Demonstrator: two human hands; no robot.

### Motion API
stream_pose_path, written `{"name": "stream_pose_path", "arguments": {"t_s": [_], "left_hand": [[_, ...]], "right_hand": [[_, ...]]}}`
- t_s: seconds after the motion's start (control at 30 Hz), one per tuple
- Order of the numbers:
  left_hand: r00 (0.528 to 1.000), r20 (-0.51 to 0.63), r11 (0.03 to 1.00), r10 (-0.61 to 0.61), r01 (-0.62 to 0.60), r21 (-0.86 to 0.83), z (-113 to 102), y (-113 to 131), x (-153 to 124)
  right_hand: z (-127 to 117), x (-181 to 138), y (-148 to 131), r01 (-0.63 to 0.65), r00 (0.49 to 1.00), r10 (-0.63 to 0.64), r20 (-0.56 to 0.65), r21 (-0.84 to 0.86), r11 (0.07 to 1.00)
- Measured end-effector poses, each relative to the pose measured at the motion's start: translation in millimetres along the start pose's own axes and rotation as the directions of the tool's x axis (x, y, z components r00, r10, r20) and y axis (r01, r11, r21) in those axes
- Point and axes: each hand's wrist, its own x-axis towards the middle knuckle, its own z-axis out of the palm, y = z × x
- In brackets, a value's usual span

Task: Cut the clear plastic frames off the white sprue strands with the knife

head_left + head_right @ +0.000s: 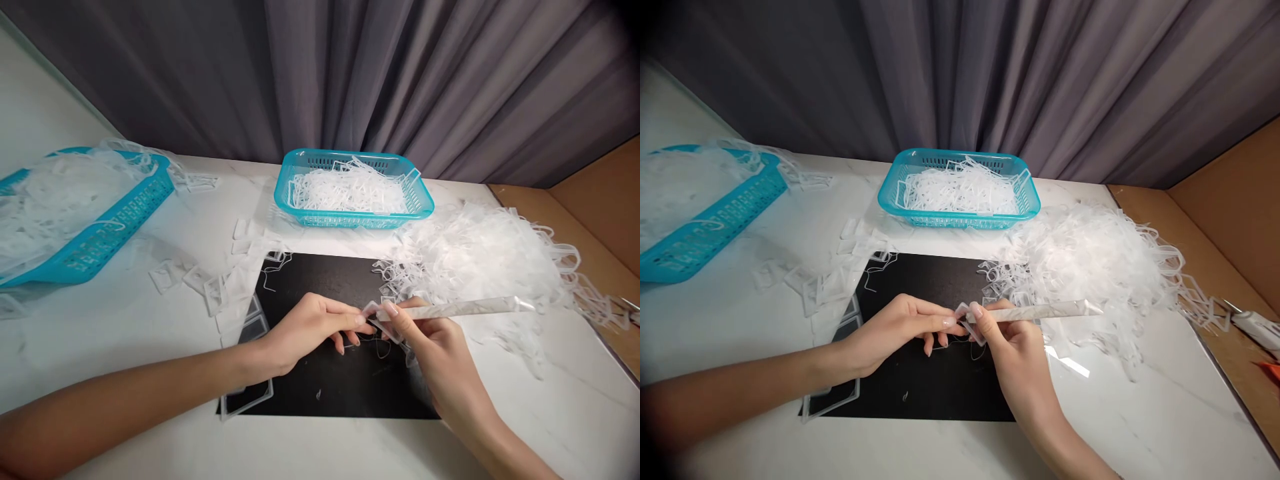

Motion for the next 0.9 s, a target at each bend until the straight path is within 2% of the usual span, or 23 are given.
{"name": "stream_pose_path", "arguments": {"t_s": [0.2,0.5,0.9], "left_hand": [[0.996,0.057,0.996,-0.064,0.067,-0.056,-3.0,2.6,1.5],[0.998,0.058,0.999,-0.034,0.034,0.006,-1.8,1.9,0.5],[0.999,0.04,0.998,-0.023,0.02,0.06,-2.2,-1.2,-0.7]], "right_hand": [[-0.4,0.5,1.9,-0.015,1.0,0.015,0.007,0.038,0.999],[-0.5,1.3,4.4,-0.073,0.997,0.072,0.013,0.128,0.989],[1.3,-0.3,5.0,-0.025,1.0,0.024,0.016,0.072,0.997]]}}
